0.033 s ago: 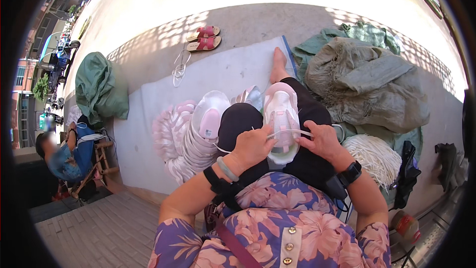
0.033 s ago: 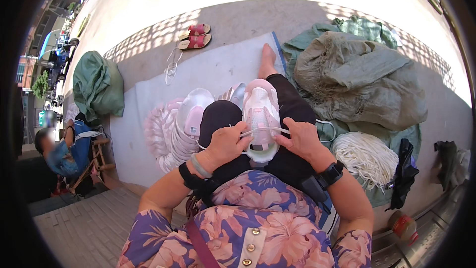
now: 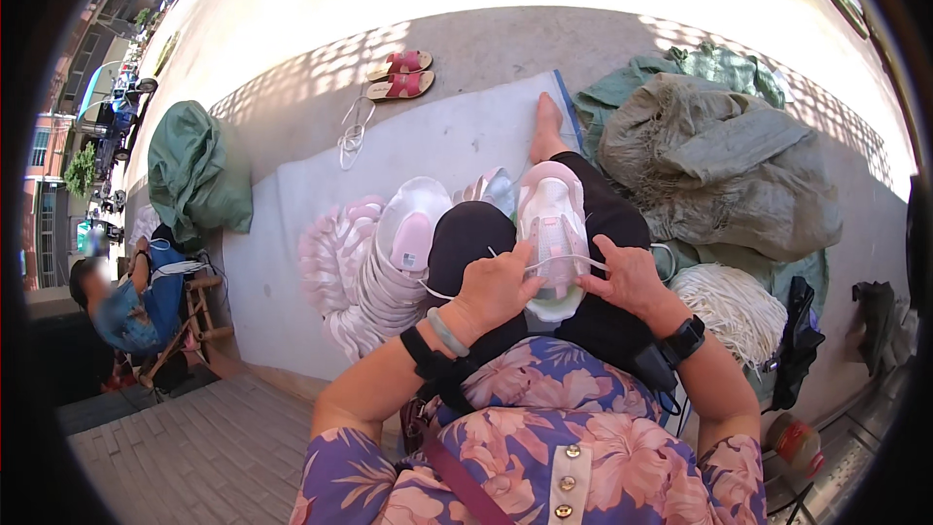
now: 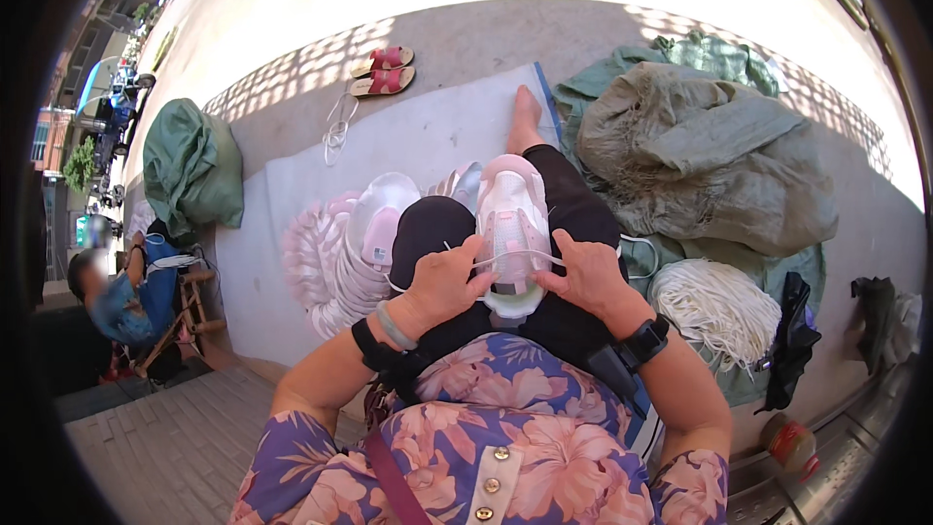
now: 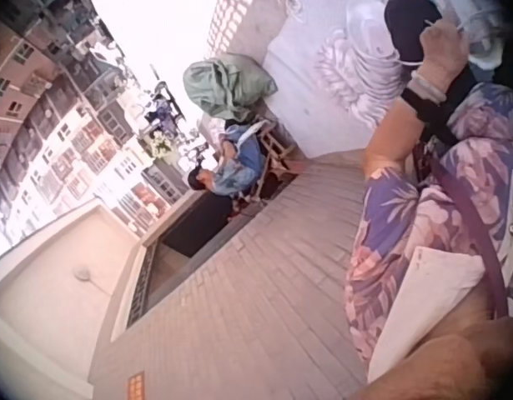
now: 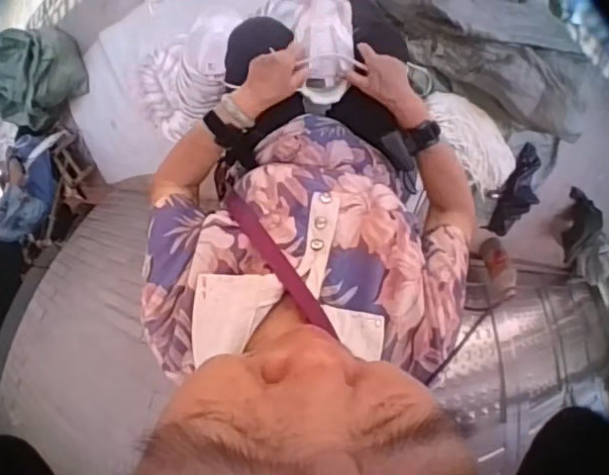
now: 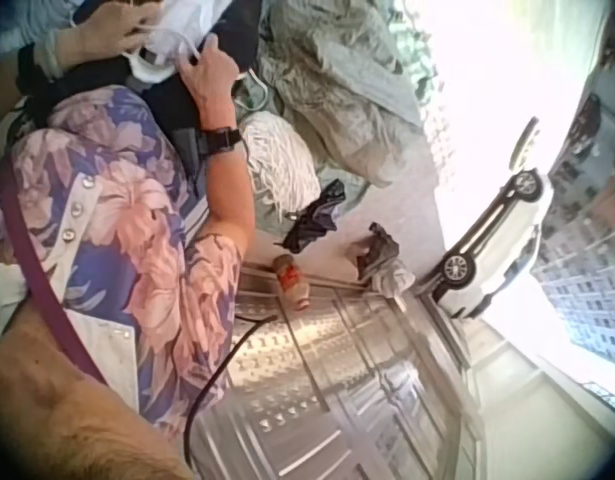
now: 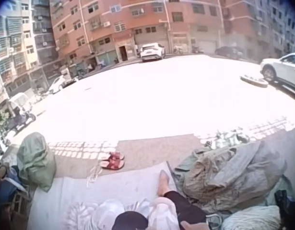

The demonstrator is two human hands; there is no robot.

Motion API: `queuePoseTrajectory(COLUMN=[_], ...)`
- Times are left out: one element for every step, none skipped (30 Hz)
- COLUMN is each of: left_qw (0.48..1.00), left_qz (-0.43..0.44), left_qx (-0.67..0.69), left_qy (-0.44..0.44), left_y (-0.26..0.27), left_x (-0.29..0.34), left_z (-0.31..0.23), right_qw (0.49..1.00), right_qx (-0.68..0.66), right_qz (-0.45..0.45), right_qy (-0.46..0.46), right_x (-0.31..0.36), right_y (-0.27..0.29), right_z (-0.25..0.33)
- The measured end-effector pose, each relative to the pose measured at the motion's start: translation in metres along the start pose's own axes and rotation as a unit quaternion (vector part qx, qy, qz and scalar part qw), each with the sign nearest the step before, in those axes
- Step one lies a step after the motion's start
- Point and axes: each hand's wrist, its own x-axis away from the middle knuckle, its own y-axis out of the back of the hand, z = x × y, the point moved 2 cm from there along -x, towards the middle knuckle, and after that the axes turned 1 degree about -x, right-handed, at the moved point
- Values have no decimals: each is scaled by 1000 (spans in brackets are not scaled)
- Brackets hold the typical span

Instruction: Lacing a series of pink and white sneaker uppers.

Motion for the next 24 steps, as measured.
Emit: queuePoseTrajectory(left_qw=[1000, 999, 999, 999, 998, 998, 998, 998, 998, 998, 998, 998, 998, 998, 998, 998, 998, 998, 998, 998, 998, 998, 997, 997], left_qz=[20, 41, 39, 27, 15, 11, 6, 0, -2, -6, -9, -13, -3, 7, 6, 13, 20, 22, 28, 35, 39, 52, 67, 69], left_qx=[-15, -29, -29, -41, -52, -53, -54, -56, -57, -58, -59, -61, -59, -57, -60, -56, -52, -52, -51, -49, -46, -45, -43, -42], left_qy=[0, -1, 0, -12, -24, -23, -22, -21, -19, -20, -20, -18, -8, 1, 3, 3, 2, 1, 7, 13, 9, 15, 20, 21], left_y=[0, -1, -5, -11, -16, -21, -24, -27, -29, -30, -31, -33, -32, -32, -31, -31, -31, -32, -32, -33, -33, -30, -24, -15], left_x=[2, 4, 5, 4, 3, 3, 3, 3, 4, 5, 5, 4, 4, 4, 4, 4, 3, -1, -5, -8, -8, -9, -10, -9], left_z=[-2, -4, -2, 0, 1, 3, 3, 3, 4, 5, 5, 6, 7, 9, 10, 9, 8, 8, 7, 5, 5, 5, 4, 4], right_qw=[1000, 1000, 1000, 999, 999, 999, 997, 997, 998, 999, 998, 999, 999, 999, 999, 1000, 1000, 1000, 1000, 1000, 1000, 1000, 1000, 999], right_qx=[1, 2, 3, 27, 29, 35, 39, 40, 33, 26, 27, 20, 13, 11, 7, 4, 3, 6, 9, 9, -6, -20, -18, -48], right_qz=[1, 7, 14, 17, 17, -7, -29, -29, -24, -19, -19, -12, -4, -4, -2, -1, -1, -9, -16, -15, -14, -14, -14, 4], right_qy=[2, 12, 21, 13, 16, 37, 56, 59, 51, 44, 49, 43, 37, 41, 37, 29, 29, 27, 25, 20, 9, -1, -9, 3], right_x=[0, -1, -1, 0, 0, 0, 2, 3, 4, 4, 4, 5, 4, 4, 5, 5, 4, 2, 2, 1, 0, -1, -2, -2], right_y=[-3, -6, -9, -16, -22, -27, -30, -32, -33, -34, -34, -35, -37, -36, -34, -32, -32, -33, -31, -31, -31, -29, -24, -18], right_z=[4, 10, 16, 19, 19, 20, 21, 21, 22, 22, 23, 23, 25, 26, 27, 26, 23, 18, 16, 15, 16, 15, 12, 11])
